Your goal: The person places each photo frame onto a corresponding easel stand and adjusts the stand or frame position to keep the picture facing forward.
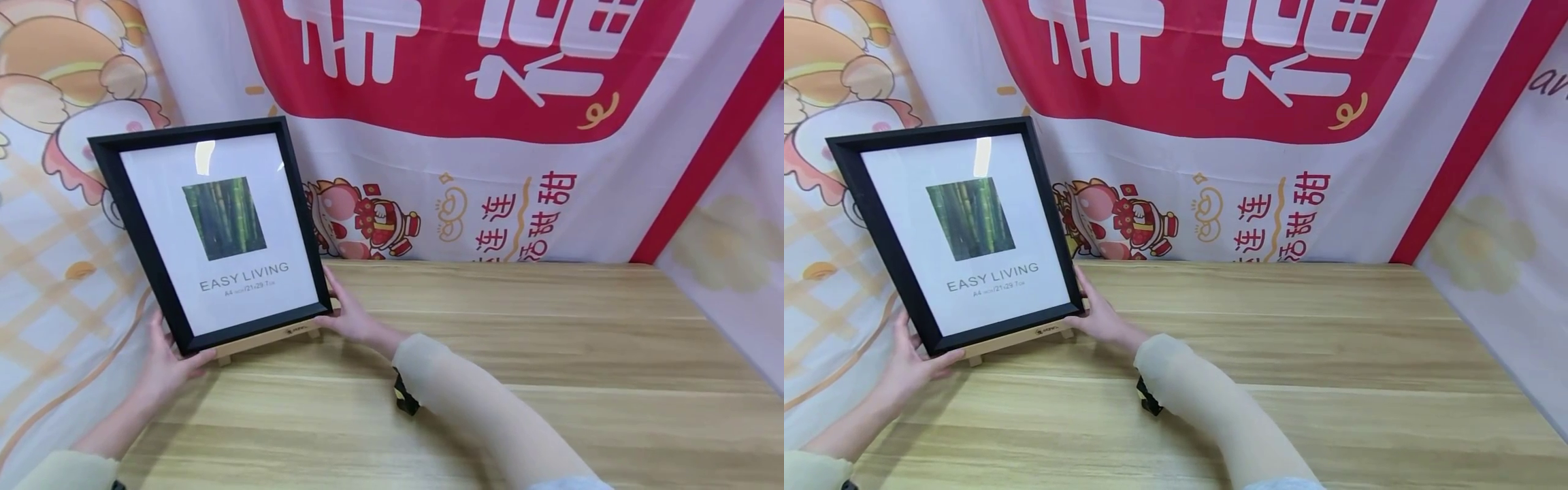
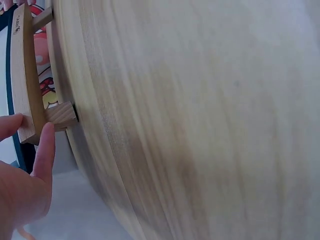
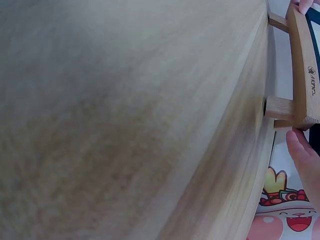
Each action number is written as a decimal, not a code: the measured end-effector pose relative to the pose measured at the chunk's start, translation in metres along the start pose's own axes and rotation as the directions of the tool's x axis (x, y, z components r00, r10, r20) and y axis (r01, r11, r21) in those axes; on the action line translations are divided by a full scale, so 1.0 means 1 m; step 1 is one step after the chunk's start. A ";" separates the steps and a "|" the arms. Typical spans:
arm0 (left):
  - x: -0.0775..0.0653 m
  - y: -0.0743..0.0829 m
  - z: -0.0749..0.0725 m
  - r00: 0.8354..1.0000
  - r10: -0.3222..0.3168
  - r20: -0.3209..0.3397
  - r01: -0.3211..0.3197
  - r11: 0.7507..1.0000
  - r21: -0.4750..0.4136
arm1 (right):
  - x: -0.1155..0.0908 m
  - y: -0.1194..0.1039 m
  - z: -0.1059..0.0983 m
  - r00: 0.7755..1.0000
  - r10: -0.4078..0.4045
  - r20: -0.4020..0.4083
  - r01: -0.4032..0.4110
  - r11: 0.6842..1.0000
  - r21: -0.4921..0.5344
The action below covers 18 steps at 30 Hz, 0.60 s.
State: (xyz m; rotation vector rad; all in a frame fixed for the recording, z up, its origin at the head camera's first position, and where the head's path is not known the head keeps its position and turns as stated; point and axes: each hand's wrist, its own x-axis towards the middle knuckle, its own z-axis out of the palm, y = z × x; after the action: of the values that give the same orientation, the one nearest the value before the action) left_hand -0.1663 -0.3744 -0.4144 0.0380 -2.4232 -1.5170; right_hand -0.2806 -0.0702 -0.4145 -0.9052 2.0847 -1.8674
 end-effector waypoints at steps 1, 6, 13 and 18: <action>0.000 0.000 0.000 1.000 -0.008 0.005 0.008 1.000 -0.002 | 0.000 0.000 0.000 1.000 0.003 0.000 -0.003 1.000 0.001; -0.002 0.003 0.006 1.000 -0.018 0.018 0.018 1.000 -0.019 | -0.002 0.001 -0.002 1.000 0.020 -0.007 -0.020 1.000 -0.014; -0.010 0.012 0.024 1.000 -0.007 0.024 0.007 1.000 -0.024 | -0.006 0.006 -0.014 0.998 0.051 -0.029 -0.053 0.997 -0.052; -0.013 0.018 0.040 0.999 0.017 0.028 -0.017 1.000 -0.001 | -0.009 0.008 -0.027 0.998 0.036 -0.042 -0.039 0.997 -0.071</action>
State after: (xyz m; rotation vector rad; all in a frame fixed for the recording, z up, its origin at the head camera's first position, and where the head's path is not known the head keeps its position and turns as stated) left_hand -0.1612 -0.3285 -0.4177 -0.0044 -2.4385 -1.5214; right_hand -0.2905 -0.0425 -0.4197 -0.8440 2.1901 -1.8178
